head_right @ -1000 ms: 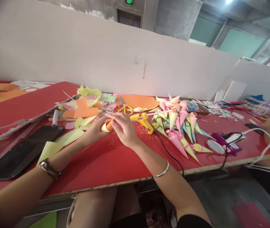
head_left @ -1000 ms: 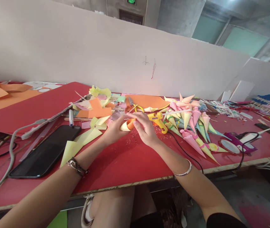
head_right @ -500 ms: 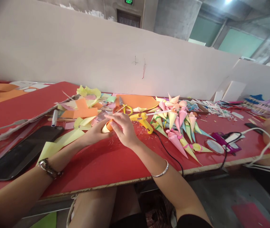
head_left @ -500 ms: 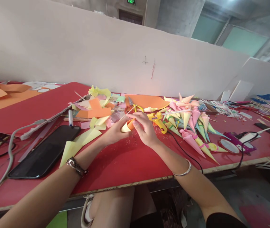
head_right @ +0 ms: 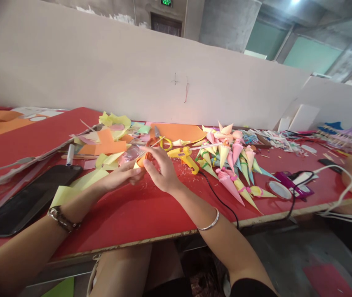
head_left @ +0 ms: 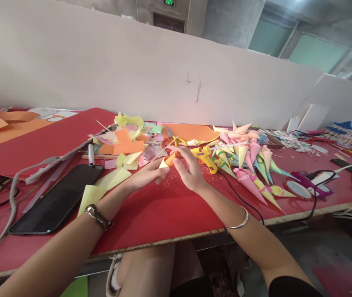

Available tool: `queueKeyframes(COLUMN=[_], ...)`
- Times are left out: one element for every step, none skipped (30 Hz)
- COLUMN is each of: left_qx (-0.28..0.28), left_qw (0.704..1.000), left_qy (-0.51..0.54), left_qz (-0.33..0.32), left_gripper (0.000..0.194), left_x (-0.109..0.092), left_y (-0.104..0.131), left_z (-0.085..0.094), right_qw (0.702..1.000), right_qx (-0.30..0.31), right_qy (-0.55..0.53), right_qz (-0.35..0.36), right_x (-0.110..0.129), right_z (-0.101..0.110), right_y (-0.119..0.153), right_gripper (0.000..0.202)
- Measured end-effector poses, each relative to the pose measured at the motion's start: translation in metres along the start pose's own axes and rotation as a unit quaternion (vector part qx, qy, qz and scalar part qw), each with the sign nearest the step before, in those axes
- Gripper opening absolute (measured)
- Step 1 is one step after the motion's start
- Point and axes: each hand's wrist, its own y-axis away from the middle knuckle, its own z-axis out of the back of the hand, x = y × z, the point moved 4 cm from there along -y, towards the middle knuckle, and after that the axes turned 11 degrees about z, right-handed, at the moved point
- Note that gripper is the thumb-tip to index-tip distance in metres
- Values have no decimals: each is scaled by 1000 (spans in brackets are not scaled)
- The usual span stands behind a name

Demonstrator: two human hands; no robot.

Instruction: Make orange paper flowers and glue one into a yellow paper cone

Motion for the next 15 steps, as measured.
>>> queueKeyframes(left_qx=[20,33,40,42,41,40,40,41,43,49,58,71,85,97,105], left_qw=[999,998,996,995,994,994,993,993,992,990,989,986,984,981,978], left_qy=[32,58,77,89,97,103,108,114,121,129,138,148,159,170,180], left_qz=[9,14,15,13,10,8,5,3,3,2,1,0,-1,-1,-1], left_gripper=[25,25,25,26,27,29,31,35,38,41,43,44,46,46,47], left_x=[0,-1,-1,-2,-2,-2,-2,-2,-1,0,1,1,2,3,3], left_y=[0,1,0,0,0,-1,-1,-1,-2,-2,-1,-1,-1,0,1], left_z=[-2,-3,-3,-3,-3,-3,-2,-2,-1,-1,-1,-1,-1,-1,-1], right_qw=[1000,999,998,997,997,996,996,996,995,995,994,994,994,994,994], right_qx=[-17,-35,-49,-58,-59,-57,-56,-59,-65,-72,-79,-86,-92,-95,-94], right_qy=[-8,-19,-29,-40,-49,-54,-58,-61,-64,-66,-67,-66,-61,-53,-39], right_qz=[-9,-18,-25,-29,-30,-31,-30,-30,-30,-29,-25,-17,-3,14,32], right_x=[-1,-2,-2,-3,-3,-3,-3,-3,-3,-3,-3,-2,-1,1,4], right_z=[1,1,2,2,2,1,1,1,1,1,2,2,3,3,4], right_y=[1,1,2,2,2,2,2,2,2,3,3,3,2,2,1], right_gripper=[28,31,33,35,35,33,32,31,31,31,31,30,30,28,25])
